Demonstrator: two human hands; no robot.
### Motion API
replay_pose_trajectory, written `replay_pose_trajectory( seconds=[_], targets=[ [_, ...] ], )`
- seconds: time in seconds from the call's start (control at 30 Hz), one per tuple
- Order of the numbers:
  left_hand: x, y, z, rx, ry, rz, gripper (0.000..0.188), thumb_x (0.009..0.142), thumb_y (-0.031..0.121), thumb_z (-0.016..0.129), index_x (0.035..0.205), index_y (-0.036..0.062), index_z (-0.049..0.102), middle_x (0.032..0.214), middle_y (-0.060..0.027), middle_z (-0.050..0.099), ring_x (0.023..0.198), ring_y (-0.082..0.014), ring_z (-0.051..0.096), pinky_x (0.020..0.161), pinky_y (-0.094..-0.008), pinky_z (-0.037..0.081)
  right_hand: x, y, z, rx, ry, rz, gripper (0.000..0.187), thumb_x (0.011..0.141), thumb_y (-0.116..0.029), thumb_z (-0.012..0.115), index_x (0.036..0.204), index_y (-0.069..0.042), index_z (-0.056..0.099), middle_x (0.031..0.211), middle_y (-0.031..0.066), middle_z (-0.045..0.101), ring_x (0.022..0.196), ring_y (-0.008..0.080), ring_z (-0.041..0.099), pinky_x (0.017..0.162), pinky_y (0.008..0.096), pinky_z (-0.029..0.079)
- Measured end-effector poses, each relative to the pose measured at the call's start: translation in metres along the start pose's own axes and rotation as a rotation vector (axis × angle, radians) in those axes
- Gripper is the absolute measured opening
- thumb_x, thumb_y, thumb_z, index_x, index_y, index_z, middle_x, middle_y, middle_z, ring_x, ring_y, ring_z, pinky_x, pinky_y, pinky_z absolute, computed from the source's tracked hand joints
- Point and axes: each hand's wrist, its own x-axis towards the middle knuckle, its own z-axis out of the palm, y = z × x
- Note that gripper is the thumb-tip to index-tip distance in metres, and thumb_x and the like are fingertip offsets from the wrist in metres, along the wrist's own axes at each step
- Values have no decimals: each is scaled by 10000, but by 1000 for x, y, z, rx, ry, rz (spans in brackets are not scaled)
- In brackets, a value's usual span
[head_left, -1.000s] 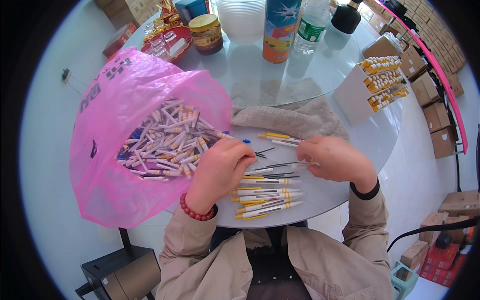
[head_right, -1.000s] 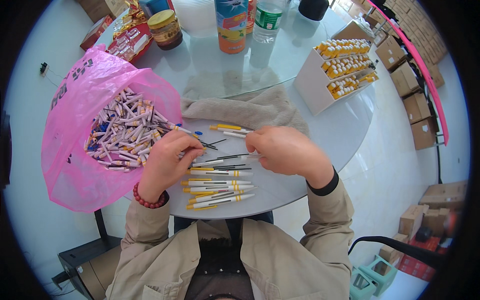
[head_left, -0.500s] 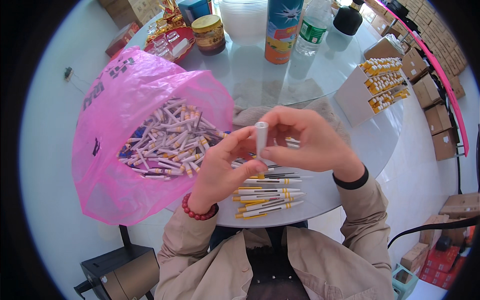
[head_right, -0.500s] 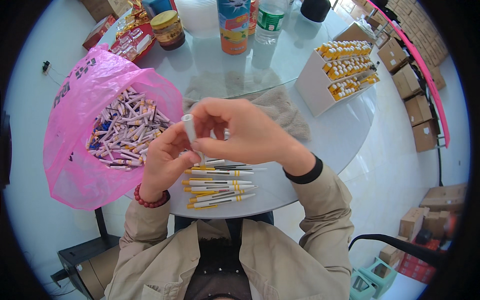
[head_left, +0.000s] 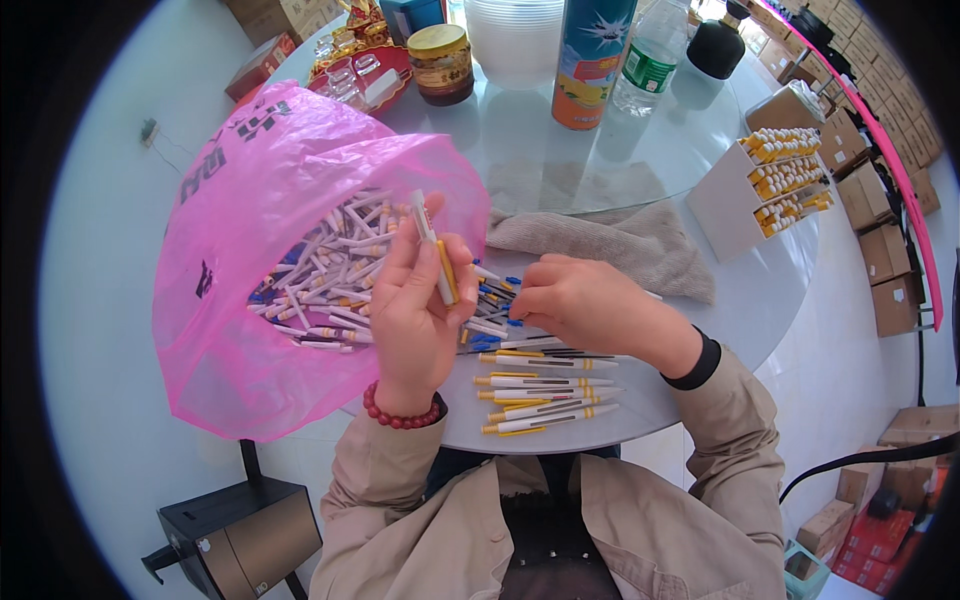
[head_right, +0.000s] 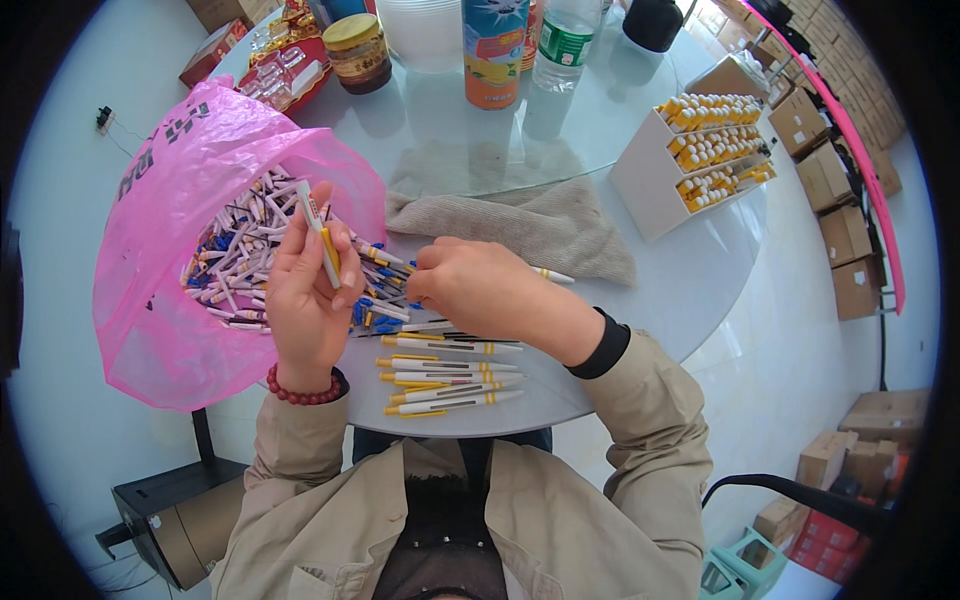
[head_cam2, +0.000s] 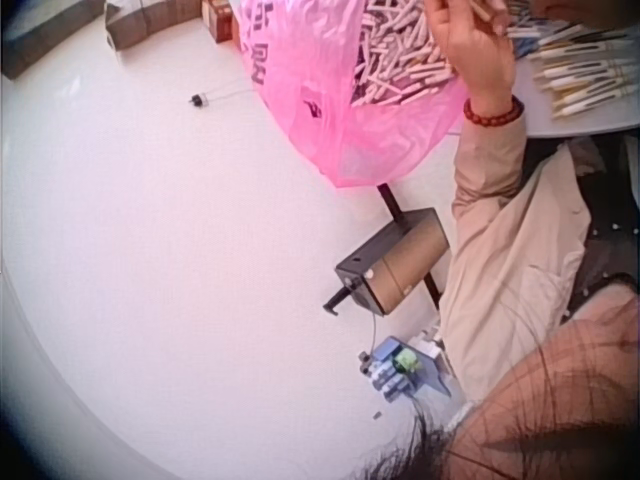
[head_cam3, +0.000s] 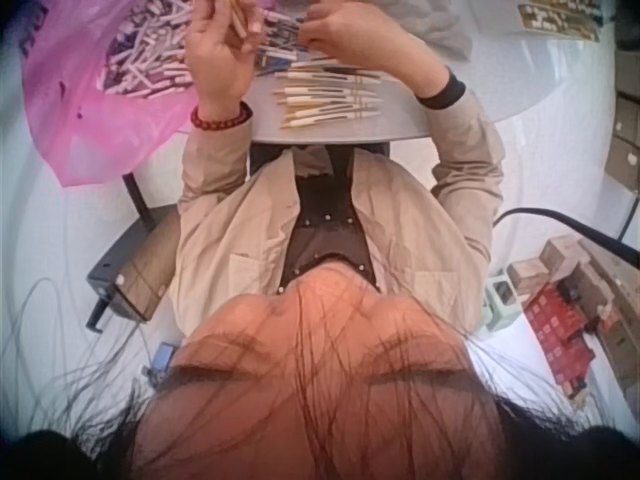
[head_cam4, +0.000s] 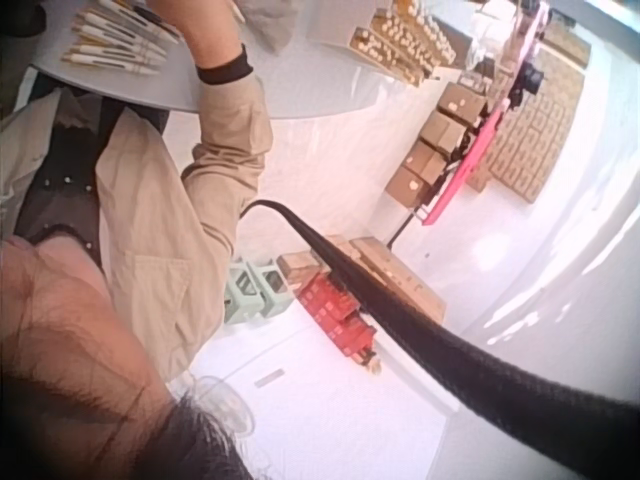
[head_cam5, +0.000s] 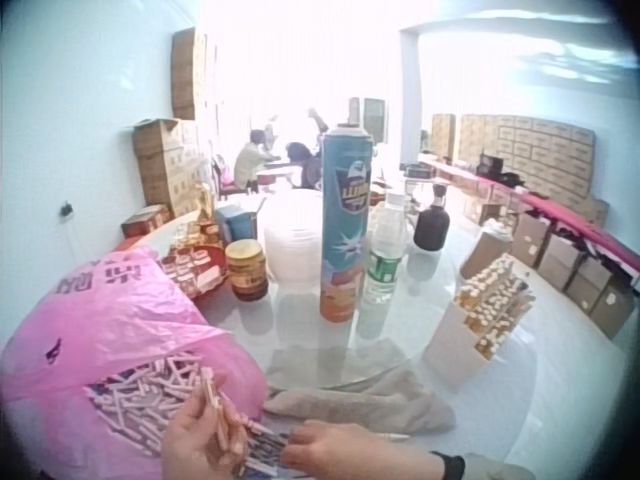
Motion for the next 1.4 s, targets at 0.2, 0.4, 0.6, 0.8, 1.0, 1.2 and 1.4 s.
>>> replay_pose_trajectory(
  seconds=[0.2, 0.4, 0.6, 0.8, 1.0, 1.2, 1.4],
  targets=[
    [2, 1, -2, -146, -85, 23, 376, 1014, 205, 377, 1367, 78, 391, 806, -44, 536, 578, -78, 483, 431, -201, 336, 0, -3, 13, -63, -70, 15, 138, 776, -103, 659, 912, -95, 635, 868, 61, 561, 885, 255, 577, 731, 369, 494],
    [-1, -1, 3, 35, 19, -110, 303, 1005, 221, 412, 1256, 56, 453, 764, -25, 530, 569, -73, 469, 469, -195, 352, 1, -5, 9, 3, 8, -33, 97, 807, -71, 622, 902, -58, 606, 871, 79, 563, 878, 264, 582, 737, 362, 488],
    [-4, 0, -4, 728, -137, -58, 190, 892, 137, 643, 1025, 21, 573, 760, 17, 570, 660, -44, 520, 566, -186, 402, 3, -7, -16, 375, 284, -1, 134, 817, 35, 610, 933, -32, 609, 875, 81, 594, 783, 220, 599, 662, 292, 476],
    [-4, -3, -4, 639, -162, -147, 149, 886, 146, 650, 963, 24, 612, 796, -6, 624, 646, -35, 512, 557, -171, 387, 3, -16, -20, 505, 335, 112, 110, 808, 3, 652, 909, -33, 627, 821, 52, 618, 723, 178, 604, 635, 272, 476],
    [-2, -4, -8, 244, -48, -152, 108, 896, 103, 630, 954, 15, 609, 833, -55, 645, 610, -37, 494, 525, -169, 378, -7, -6, -30, 269, 15, 55, 107, 786, -58, 663, 887, -48, 630, 821, 69, 620, 745, 223, 611, 659, 326, 489],
    [-1, -7, -10, 224, -79, -159, 104, 915, 96, 599, 976, 13, 589, 904, -90, 649, 631, -40, 491, 510, -164, 361, -13, -7, -2, -23, -218, 43, 55, 811, -127, 617, 823, -75, 629, 765, 69, 585, 825, 249, 596, 711, 375, 485],
    [-1, -8, -10, 49, -93, -301, 124, 941, 122, 556, 1039, 48, 545, 901, -67, 583, 751, -98, 497, 564, -208, 388, -13, -14, 0, -212, -212, 32, 70, 783, -116, 605, 816, -57, 621, 767, 80, 588, 791, 255, 606, 684, 383, 494]
  ],
)
